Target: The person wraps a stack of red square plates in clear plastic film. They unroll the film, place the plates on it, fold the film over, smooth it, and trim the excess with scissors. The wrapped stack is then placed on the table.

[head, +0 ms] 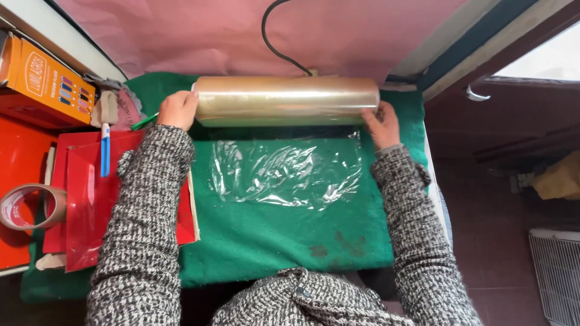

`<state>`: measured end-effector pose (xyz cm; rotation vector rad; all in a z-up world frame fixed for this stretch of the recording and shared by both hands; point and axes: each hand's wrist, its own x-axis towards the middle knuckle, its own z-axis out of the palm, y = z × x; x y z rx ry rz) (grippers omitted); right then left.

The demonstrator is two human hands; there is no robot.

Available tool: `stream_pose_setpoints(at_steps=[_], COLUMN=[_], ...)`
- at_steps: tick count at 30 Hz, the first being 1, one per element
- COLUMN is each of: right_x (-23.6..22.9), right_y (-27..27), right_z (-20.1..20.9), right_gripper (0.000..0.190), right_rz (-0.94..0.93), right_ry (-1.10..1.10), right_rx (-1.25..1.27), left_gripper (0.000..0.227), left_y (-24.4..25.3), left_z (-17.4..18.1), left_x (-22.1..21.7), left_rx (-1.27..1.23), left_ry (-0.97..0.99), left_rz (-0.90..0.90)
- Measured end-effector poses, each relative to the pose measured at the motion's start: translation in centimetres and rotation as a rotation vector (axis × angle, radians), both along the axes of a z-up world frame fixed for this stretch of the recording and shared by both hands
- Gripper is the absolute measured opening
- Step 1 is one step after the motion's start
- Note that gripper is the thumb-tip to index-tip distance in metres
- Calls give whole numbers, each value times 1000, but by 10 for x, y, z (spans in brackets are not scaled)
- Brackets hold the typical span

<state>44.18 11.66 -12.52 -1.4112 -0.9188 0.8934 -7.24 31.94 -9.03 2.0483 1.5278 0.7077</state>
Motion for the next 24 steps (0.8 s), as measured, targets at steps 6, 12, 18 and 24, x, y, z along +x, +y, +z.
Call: stream_pose_setpoints(at_steps=[6,12,18,24], right_x=[15,21,3,-89], right_y=[-5,-6,-46,-143], right_z=[28,18,20,102], right_gripper=[48,48,66,41], right_rz=[-50,-59,-133,358], right_ry=[72,77,-82,-907], right_rx=[-2,-39,158,87], left_gripper=[38,43,59,59], left_y=[11,-37,-205,-292], left_z=[-14,-4,66,79], left_x=[42,63,73,74], left_rx=[25,299,278,176], left_ry=[-209,-212,186,248], left_rz=[-4,170,-39,-272])
